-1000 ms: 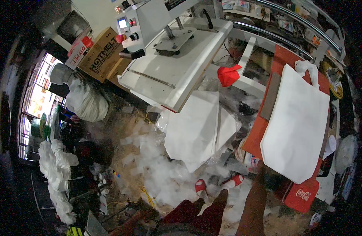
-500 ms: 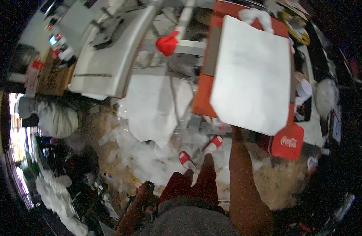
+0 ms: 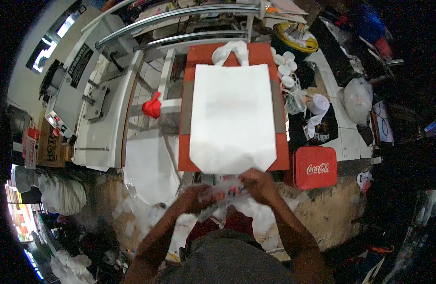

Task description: The person places a tote bag on a heat press, positions a printed design on the bag, and covers it with a protective sheet. Using a machine, the person applies heat and pressure to the bag, then removes the sheet and sets the bag aside before repeating the actions with another bag.

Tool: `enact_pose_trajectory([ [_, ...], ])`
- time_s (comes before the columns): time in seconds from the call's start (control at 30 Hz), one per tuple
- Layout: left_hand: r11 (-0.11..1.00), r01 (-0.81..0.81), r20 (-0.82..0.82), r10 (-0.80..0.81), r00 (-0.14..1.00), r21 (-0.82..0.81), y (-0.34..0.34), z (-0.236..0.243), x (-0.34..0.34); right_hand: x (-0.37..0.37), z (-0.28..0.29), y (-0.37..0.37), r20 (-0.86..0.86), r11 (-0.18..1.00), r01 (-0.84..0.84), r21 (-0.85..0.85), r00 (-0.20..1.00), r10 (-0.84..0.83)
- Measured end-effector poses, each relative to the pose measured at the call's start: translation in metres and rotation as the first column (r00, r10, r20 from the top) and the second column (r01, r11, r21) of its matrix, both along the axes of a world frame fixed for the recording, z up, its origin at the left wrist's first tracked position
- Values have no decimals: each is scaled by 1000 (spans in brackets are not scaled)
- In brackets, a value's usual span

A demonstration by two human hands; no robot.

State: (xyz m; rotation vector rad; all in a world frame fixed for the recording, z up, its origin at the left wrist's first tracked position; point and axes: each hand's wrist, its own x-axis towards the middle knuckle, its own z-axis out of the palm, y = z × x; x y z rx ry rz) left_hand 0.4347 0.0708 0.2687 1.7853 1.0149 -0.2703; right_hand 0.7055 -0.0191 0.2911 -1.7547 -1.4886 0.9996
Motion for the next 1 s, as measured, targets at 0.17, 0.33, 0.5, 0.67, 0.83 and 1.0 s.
enact_pose_trajectory([
  [0.17, 879, -455, 512, 460, 726, -144, 102, -9, 40, 88, -19, 67, -268, 845, 481, 233, 867, -419],
  [0.33, 746, -663, 567, 570, 595, -54, 175, 3, 99, 108, -14, 136, -339, 743, 612, 273, 784, -521],
  [0.5, 695, -698, 471, 564, 679, 173, 216, -39, 107, 96, -23, 134, 320, 696, 273, 664, 738, -595],
  [0.67, 610, -619, 487, 395, 779, 495, 216, -44, 108, 75, -35, 118, 503, 876, 91, 474, 788, -355],
  [0.83, 468, -387, 383, 108, 917, 794, 154, 0, 119, 76, -51, 113, 570, 913, 117, 390, 748, -340],
  [1.0, 395, -226, 235, 26, 972, 890, 134, -30, 109, 72, -53, 115, 581, 914, 96, 395, 744, -330],
])
